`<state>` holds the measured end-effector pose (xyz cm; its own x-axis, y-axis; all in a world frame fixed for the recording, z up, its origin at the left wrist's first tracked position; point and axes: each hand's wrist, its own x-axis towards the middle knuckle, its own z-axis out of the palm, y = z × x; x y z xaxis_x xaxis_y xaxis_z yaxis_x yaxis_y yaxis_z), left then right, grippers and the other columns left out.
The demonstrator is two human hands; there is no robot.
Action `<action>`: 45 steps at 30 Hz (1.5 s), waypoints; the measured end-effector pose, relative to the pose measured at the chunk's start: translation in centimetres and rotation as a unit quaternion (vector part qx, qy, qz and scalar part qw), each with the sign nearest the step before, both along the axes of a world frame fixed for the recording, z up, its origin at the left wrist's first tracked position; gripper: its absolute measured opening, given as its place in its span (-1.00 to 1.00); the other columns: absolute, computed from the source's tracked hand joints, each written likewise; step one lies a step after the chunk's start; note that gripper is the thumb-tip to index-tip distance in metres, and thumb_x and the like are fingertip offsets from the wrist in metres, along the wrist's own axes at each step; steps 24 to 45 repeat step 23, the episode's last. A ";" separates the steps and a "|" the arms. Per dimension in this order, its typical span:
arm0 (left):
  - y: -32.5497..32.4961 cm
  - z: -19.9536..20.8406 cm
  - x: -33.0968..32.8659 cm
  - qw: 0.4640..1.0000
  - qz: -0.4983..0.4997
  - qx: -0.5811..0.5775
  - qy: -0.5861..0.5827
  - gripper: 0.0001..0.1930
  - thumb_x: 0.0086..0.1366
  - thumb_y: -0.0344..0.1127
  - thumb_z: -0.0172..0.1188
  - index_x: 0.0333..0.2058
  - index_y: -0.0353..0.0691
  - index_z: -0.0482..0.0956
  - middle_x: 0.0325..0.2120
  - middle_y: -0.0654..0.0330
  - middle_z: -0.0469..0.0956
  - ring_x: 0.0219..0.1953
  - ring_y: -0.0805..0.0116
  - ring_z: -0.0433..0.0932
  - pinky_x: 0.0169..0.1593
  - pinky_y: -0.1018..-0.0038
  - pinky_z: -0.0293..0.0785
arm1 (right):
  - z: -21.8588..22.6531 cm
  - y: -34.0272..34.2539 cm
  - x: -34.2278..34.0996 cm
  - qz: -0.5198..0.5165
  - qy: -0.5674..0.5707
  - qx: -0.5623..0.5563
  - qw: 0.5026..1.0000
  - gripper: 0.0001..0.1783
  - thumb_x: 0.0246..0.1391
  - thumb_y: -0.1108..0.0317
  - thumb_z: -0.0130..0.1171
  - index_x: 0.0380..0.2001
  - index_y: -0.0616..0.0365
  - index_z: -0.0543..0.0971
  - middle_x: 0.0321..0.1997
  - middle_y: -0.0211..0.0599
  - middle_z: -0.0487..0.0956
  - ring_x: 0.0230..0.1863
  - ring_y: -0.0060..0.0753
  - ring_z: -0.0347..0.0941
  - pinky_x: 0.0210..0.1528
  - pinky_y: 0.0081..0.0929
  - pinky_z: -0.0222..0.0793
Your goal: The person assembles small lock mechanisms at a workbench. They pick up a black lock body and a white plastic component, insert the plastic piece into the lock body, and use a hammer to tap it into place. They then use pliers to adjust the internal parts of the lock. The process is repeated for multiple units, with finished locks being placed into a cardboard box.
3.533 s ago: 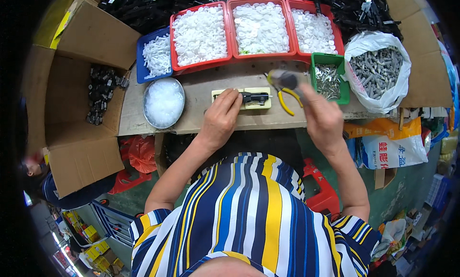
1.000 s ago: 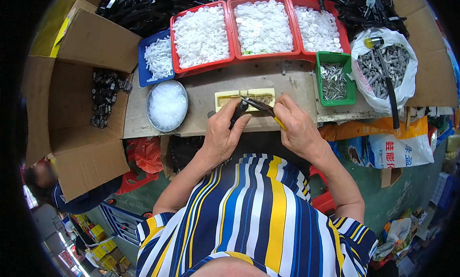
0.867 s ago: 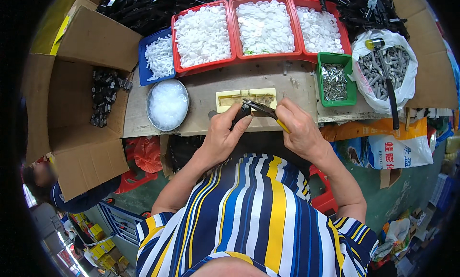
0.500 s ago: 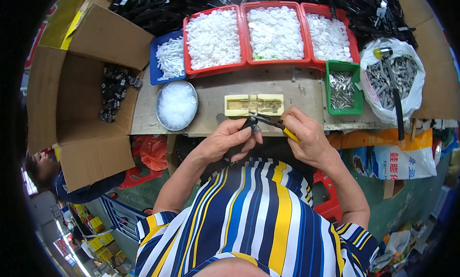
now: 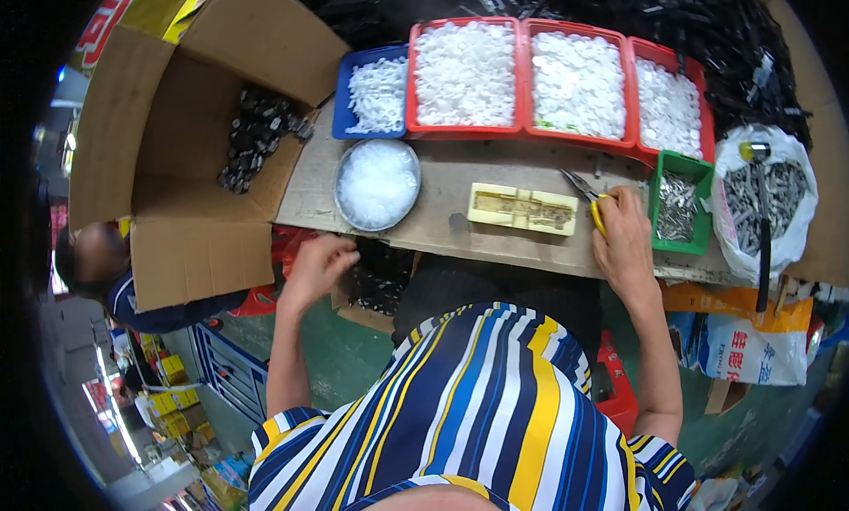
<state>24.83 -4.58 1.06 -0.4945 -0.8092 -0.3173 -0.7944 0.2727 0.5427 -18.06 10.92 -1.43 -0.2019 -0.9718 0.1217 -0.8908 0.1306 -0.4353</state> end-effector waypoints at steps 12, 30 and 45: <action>-16.2 -3.9 -0.3 0.917 0.052 -0.392 0.056 -0.73 0.15 -0.48 0.29 -0.15 -0.38 0.61 -0.17 -0.11 0.51 -0.11 -0.12 0.52 -0.03 0.14 0.46 | 2.1 0.3 0.7 0.014 0.004 0.055 0.998 -0.45 -0.04 0.50 0.33 0.07 0.27 0.45 0.20 0.01 0.38 0.25 0.10 0.31 0.26 -0.14 0.26; -17.7 -7.5 0.7 0.952 0.017 -0.305 0.016 -0.63 0.12 -0.47 0.34 -0.06 -0.29 0.55 -0.10 -0.12 0.46 0.04 -0.14 0.47 0.09 0.19 0.44 | 7.4 -8.3 -2.7 0.129 -0.025 0.014 0.991 -0.56 0.03 0.51 0.28 0.02 0.28 0.49 0.15 0.03 0.40 0.17 0.05 0.40 0.18 -0.15 0.32; -17.7 -7.5 0.7 0.952 0.017 -0.305 0.016 -0.63 0.12 -0.47 0.34 -0.06 -0.29 0.55 -0.10 -0.12 0.46 0.04 -0.14 0.47 0.09 0.19 0.44 | 7.4 -8.3 -2.7 0.129 -0.025 0.014 0.991 -0.56 0.03 0.51 0.28 0.02 0.28 0.49 0.15 0.03 0.40 0.17 0.05 0.40 0.18 -0.15 0.32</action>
